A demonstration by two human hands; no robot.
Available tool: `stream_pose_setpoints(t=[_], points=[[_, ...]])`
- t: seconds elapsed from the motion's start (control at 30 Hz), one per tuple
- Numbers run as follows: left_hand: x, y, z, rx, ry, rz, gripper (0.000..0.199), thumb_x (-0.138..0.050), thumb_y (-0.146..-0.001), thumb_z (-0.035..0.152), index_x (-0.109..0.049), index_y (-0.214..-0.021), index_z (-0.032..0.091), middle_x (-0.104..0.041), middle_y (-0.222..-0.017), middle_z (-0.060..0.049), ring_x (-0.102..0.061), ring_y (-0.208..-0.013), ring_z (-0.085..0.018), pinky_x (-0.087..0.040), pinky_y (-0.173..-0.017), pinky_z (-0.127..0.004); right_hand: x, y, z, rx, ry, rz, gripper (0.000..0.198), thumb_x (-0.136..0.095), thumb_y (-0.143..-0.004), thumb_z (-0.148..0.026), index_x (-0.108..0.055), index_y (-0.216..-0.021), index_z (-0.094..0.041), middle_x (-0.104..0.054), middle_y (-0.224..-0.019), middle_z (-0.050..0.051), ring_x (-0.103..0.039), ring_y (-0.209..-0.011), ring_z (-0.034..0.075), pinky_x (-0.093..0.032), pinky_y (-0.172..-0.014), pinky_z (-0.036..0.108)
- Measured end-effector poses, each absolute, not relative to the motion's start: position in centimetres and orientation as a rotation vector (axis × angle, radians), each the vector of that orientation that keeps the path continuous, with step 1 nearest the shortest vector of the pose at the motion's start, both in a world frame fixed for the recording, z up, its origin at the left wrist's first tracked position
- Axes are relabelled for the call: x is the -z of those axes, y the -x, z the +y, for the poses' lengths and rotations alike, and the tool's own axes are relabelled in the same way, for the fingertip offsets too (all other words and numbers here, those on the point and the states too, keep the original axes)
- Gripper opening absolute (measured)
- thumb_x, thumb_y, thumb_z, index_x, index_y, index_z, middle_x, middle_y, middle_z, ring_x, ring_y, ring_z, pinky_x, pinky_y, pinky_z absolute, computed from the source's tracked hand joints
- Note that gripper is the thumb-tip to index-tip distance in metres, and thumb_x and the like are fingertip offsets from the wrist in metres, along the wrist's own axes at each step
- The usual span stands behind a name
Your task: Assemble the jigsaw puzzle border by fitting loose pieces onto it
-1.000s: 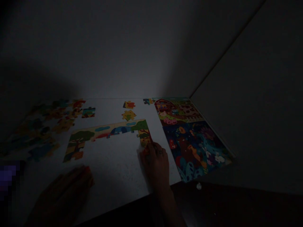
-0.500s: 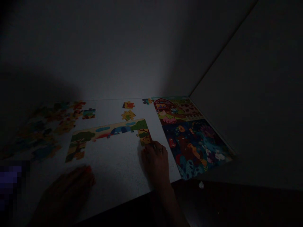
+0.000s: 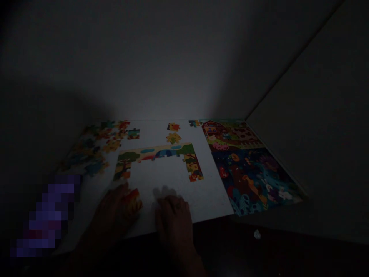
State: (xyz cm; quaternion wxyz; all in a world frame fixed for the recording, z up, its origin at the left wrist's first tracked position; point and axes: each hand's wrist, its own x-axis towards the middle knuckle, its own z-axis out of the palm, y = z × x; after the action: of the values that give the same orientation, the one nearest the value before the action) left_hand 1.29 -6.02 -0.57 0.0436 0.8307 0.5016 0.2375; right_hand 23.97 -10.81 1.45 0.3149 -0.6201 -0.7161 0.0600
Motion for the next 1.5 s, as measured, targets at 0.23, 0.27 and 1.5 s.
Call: stream_pose_setpoints(t=[0.23,0.27,1.5], points=[[-0.6,-1.0,-7.3,-0.952,-2.142,1.756,0.043,-0.043,-0.095,0.031,-0.05,-0.136,0.02,-0.061,-0.134,-0.012,-0.058,-0.125,-0.027,-0.052,-0.1,-0.045,-0.9,-21.2,-10.5,-0.172,1.737,-1.814,0.039,-0.06,-0.091,-0.037,-0.058,-0.126,-0.019,-0.063,-0.121,0.015,-0.058,-0.108,0.031,-0.05,-0.088,0.048],[-0.6,-1.0,-7.3,-0.996,-2.104,1.769,0.04,-0.042,-0.095,0.03,-0.053,-0.132,0.019,-0.064,-0.13,-0.011,-0.061,-0.12,-0.025,-0.054,-0.098,-0.042,-1.0,-20.3,-10.3,-0.18,1.742,-1.819,0.044,-0.061,-0.09,-0.04,-0.057,-0.128,-0.018,-0.062,-0.123,0.016,-0.057,-0.11,0.032,-0.05,-0.089,0.05],[1.1,-0.9,-5.7,-0.753,-2.868,1.393,0.046,-0.054,-0.093,0.029,-0.054,-0.138,0.028,-0.062,-0.136,-0.006,-0.057,-0.124,-0.024,-0.049,-0.101,-0.037,-5.9,-32.5,12.0,-0.44,2.033,-1.677,0.04,-0.051,-0.095,-0.03,-0.062,-0.128,-0.011,-0.064,-0.123,0.017,-0.065,-0.105,0.021,-0.048,-0.091,0.03]])
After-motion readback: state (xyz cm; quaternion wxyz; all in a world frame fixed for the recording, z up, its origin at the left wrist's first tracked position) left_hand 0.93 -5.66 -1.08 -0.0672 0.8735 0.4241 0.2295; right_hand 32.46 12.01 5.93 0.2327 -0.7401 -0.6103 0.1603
